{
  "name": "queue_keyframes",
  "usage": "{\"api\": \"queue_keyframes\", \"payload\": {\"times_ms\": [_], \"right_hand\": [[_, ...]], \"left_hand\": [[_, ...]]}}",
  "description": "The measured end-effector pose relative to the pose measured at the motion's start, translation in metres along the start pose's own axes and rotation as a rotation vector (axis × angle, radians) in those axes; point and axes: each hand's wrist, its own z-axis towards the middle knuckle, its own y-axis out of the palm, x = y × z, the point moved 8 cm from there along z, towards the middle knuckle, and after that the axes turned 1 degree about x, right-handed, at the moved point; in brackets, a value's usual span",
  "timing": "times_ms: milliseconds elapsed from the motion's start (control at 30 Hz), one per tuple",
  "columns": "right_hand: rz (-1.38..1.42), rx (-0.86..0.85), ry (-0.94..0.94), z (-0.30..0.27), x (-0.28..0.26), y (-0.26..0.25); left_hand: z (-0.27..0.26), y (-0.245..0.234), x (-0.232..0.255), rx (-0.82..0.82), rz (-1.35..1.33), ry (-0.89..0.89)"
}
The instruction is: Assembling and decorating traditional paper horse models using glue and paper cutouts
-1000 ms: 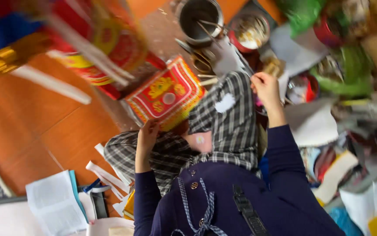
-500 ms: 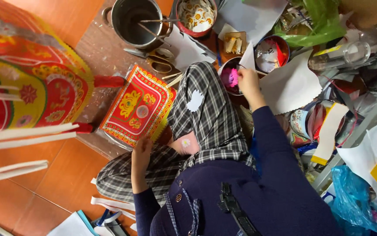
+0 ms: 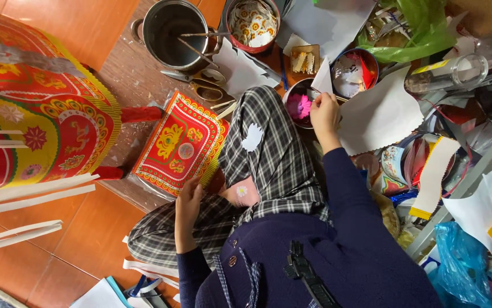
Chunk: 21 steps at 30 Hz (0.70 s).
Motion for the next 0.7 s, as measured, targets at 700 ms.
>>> {"api": "queue_keyframes", "payload": {"times_ms": [700], "right_hand": [[0.141, 0.275, -0.329, -0.012, -0.061, -0.100]], "left_hand": [[-0.008, 0.009, -0.020, -0.044, -0.073, -0.031]]}}
